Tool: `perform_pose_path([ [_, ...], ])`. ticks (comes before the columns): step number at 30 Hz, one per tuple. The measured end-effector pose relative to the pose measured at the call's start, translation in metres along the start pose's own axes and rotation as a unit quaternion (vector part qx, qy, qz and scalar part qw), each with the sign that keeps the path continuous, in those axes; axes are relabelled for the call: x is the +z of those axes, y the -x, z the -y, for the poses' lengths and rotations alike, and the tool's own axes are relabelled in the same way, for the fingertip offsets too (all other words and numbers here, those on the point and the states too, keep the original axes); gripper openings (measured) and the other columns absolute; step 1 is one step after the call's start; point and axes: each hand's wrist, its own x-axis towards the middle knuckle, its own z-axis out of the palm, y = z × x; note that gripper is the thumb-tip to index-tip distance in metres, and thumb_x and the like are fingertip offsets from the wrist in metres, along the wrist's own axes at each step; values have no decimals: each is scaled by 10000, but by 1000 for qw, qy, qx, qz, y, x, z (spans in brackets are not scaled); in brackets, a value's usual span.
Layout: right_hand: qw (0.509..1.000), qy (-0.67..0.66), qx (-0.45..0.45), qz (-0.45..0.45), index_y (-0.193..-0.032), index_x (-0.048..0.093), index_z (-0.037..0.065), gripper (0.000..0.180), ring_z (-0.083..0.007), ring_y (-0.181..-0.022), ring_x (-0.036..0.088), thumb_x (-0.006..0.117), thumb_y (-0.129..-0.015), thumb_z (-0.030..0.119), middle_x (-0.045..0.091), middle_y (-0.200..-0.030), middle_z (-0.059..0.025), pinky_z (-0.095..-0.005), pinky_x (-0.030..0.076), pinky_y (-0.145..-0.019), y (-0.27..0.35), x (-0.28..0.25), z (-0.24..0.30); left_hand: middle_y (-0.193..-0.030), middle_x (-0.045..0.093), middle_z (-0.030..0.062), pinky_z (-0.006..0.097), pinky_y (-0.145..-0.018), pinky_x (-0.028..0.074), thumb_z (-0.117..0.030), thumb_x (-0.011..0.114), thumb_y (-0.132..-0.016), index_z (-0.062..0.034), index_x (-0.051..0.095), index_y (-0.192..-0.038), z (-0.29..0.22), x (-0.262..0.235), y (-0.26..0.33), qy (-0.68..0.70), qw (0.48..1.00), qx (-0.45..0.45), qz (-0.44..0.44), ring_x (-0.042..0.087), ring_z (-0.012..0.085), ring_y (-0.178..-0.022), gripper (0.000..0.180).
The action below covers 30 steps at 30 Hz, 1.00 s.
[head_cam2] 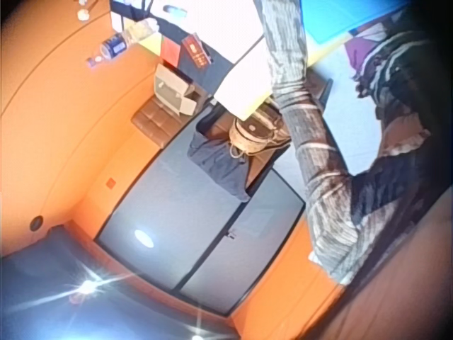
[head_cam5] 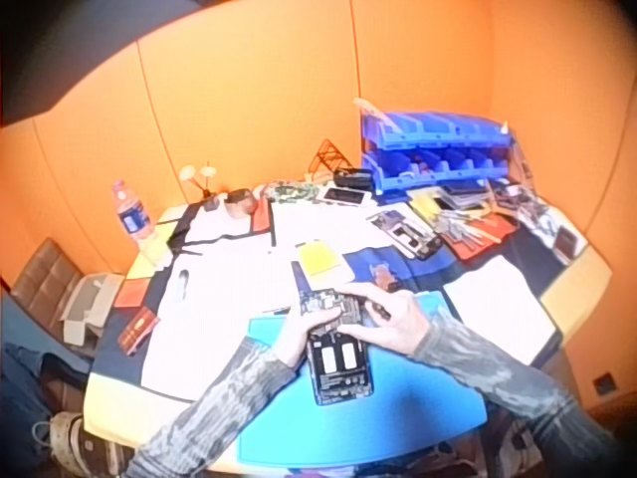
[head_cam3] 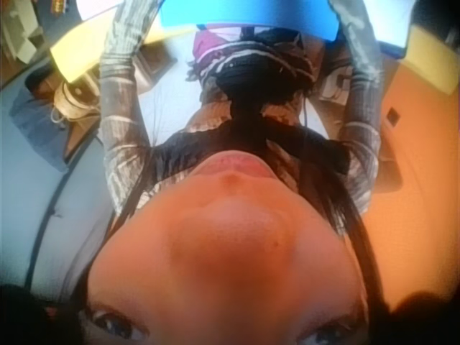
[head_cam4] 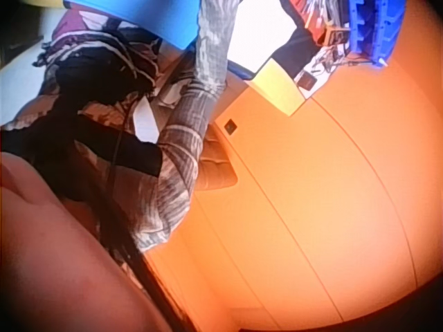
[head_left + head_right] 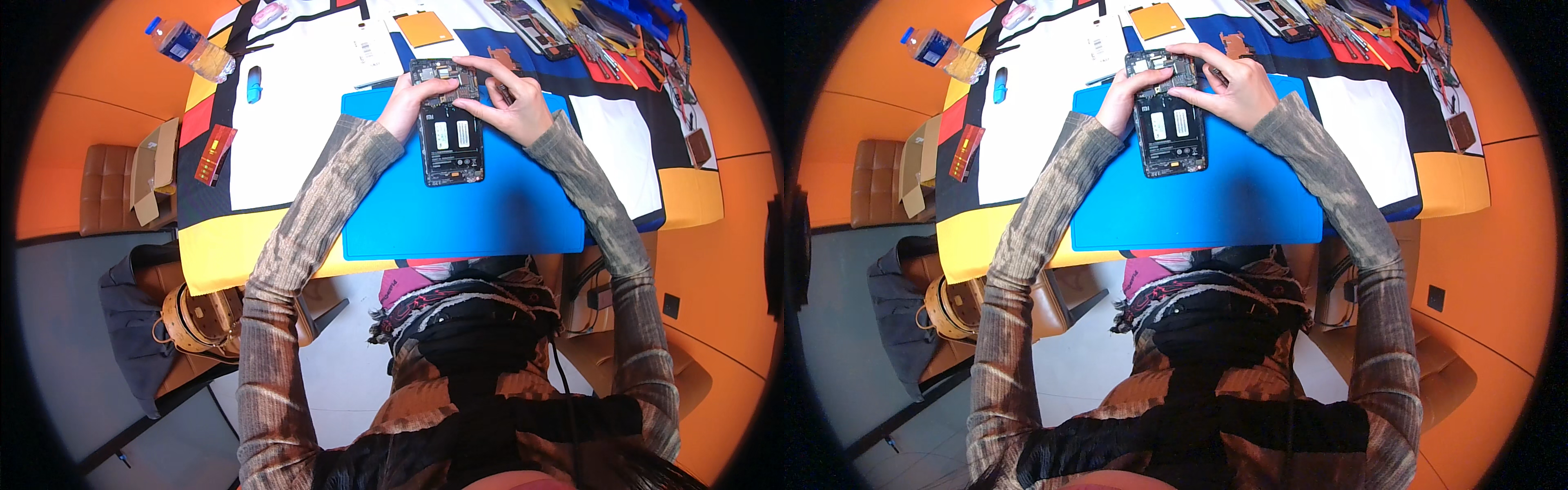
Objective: The person uses a screwdriver to remove screws from a disassembled smartphone motherboard placed on a blue mat. They then flip the device over and continue unscrewing components on the opposite side.
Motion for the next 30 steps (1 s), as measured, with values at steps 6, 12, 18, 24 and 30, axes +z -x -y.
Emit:
perform_pose_path([
  [6,999,49,2,17,-1322,522,149,583,-52,-450,387,749,-788,210,446,-536,10,-219,338,-447,0,-1,-2,-893,671,59,262,-728,517,-155,655,-829,-19,637,-990,1,3,1,-32,999,27,15,649,127,-792,212],
  [12,993,88,57,46,-1309,515,191,580,-162,-527,627,720,-800,378,636,-669,-81,-275,512,-505,2,-4,-1,-874,665,50,254,-719,509,-161,660,-826,-19,640,-964,0,5,4,-55,997,40,23,640,118,-790,199],
  [18,995,93,7,42,-1310,514,195,577,-154,-514,621,714,-804,387,604,-609,-71,-275,502,-489,1,-4,-4,-875,666,53,257,-721,508,-163,658,-824,-15,646,-969,0,6,4,-67,996,48,22,640,118,-796,208],
  [24,993,113,24,36,-1256,544,188,544,-137,-486,603,725,-790,404,572,-570,-51,-252,483,-459,3,-3,-5,-896,664,57,262,-734,517,-187,663,-818,-17,625,-1018,-1,4,3,-80,996,31,22,647,122,-802,265],
  [30,996,78,24,33,-1226,552,165,523,-108,-462,573,739,-784,374,556,-563,-31,-240,461,-444,2,-5,-3,-923,664,59,266,-748,522,-177,672,-811,-15,610,-1050,2,2,1,-81,996,35,30,652,125,-811,295],
])
